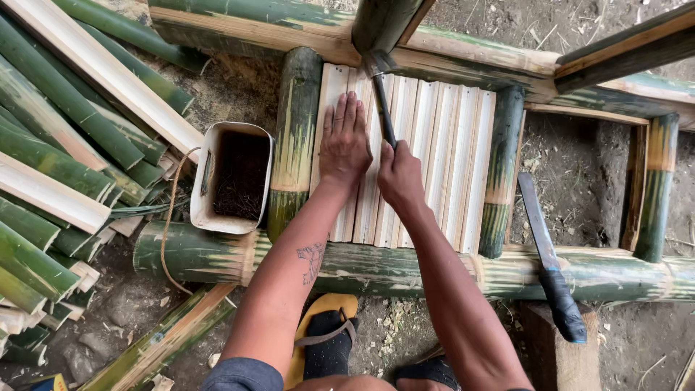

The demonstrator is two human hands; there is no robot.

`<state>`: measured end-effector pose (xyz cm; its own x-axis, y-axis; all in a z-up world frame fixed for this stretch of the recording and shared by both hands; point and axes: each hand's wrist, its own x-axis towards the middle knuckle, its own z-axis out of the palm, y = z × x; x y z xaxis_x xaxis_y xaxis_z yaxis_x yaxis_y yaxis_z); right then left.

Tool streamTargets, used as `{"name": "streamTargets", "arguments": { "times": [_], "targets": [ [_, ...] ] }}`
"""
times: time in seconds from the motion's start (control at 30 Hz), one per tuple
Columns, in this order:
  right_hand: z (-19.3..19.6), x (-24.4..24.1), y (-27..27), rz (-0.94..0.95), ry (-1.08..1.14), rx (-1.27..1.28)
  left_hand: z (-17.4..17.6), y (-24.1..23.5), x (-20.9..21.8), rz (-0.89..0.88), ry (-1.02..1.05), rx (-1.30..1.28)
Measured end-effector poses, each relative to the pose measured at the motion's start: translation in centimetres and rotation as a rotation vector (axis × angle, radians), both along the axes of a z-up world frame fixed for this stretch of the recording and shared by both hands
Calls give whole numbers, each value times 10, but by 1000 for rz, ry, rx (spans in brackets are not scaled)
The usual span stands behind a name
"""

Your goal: The person assembles a bamboo frame by cutting bamboo strips to size, placing them into a frame, and hammering nails to secure them. The person uses a saw to trim bamboo and a hammer to drive nails, working on a partially completed bamboo structure.

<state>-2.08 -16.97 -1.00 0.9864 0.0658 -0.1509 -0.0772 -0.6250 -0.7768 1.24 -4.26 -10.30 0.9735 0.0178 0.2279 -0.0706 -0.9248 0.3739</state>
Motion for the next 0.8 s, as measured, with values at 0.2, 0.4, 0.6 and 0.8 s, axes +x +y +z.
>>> {"name": "streamTargets", "arguments": {
  "times": [0.2,0.4,0.6,0.8],
  "targets": [
    [-10,0,7,-15,-240,176,-8,2,6,12,17,-33],
    [-17,6,2,-30,14,-77,-6,0,7,14,15,-42],
    [-17,11,4,-28,-1,-89,-5,0,5,5,22,0],
    [-26,21,5,7,-99,-113,-6,2,13,27,51,-22]
  ]
}}
